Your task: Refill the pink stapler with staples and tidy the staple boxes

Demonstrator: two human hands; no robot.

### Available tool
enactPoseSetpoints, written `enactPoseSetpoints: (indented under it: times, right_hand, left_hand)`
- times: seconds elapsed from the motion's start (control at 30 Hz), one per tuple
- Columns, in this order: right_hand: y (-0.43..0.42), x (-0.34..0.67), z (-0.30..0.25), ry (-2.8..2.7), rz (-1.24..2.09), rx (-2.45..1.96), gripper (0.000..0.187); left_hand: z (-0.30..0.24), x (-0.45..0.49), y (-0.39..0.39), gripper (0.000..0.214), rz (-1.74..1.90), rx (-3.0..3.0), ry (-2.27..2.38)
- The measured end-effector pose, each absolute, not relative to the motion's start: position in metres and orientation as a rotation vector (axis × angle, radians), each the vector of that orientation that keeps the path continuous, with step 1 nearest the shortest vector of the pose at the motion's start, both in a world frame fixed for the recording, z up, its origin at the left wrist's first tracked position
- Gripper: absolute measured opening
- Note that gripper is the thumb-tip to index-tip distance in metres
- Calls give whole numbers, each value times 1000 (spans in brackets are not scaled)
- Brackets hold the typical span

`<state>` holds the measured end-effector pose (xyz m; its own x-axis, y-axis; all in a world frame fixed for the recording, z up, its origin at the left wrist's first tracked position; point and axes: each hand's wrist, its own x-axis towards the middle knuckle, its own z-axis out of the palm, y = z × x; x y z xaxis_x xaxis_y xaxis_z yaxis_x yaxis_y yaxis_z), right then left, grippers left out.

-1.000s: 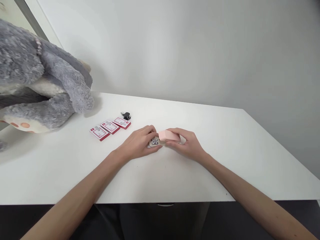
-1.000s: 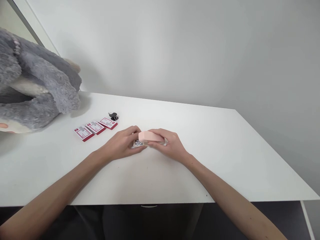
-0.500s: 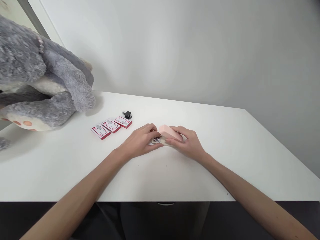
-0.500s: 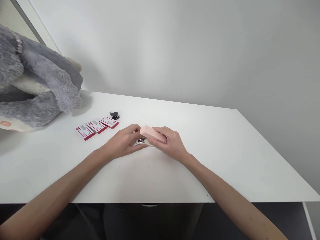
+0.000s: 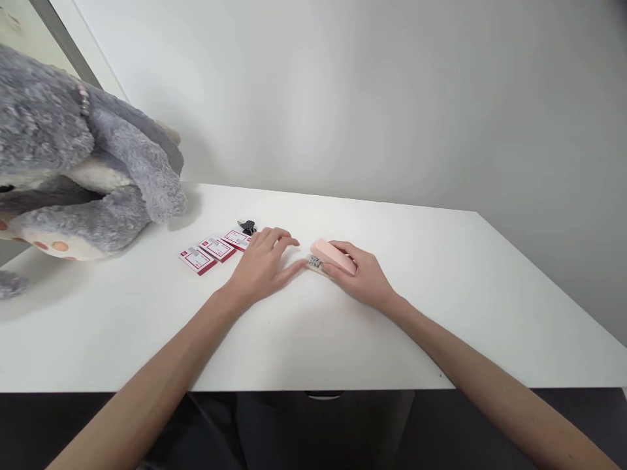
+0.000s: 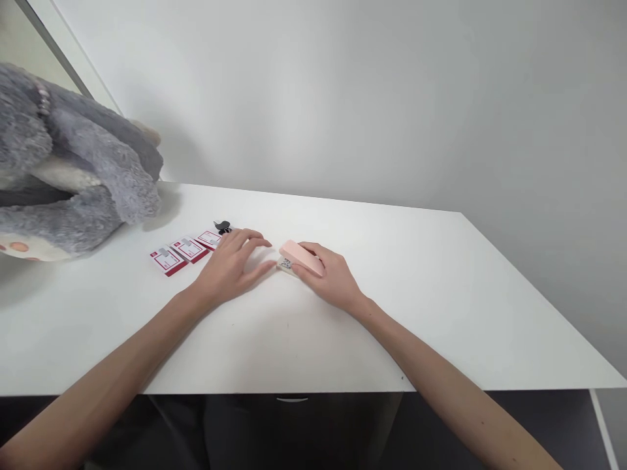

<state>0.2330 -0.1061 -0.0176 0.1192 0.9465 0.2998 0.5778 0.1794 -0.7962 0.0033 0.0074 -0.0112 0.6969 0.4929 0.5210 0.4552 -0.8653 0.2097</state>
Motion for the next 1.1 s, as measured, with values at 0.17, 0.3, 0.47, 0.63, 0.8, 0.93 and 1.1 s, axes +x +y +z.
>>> enactPoseSetpoints:
  times: [0.17, 0.3, 0.47, 0.63, 0.8, 0.93, 1.1]
  right_hand:
    - [-106, 238, -19, -1513, 602, -1518, 55]
    - [-107, 240, -20, -1522, 661, -1496, 67]
    - [-110, 241, -18, -1517, 768, -1419, 76]
    - [-105, 249, -22, -1399, 875, -1345, 70]
    - [-90, 267, -34, -1242, 692, -1338, 58]
    - [-83, 280, -40, -1184, 585, -1404, 52]
    - [-82, 282, -41, -1214, 546, -1470, 40]
  left_hand:
    - [-15, -3, 16, 32, 1051, 2760, 1244]
    - [-19, -6, 18, 43, 1007, 2709, 1460]
    - [-19, -7, 11, 48, 966, 2687, 1591]
    - [-17, -14, -3, 53, 890, 2646, 1776]
    - [-12, -39, -16, 57, 723, 2667, 1865]
    - [-10, -59, -19, 60, 487, 2665, 1829]
    - [-12, -67, -20, 63, 419, 2695, 1808]
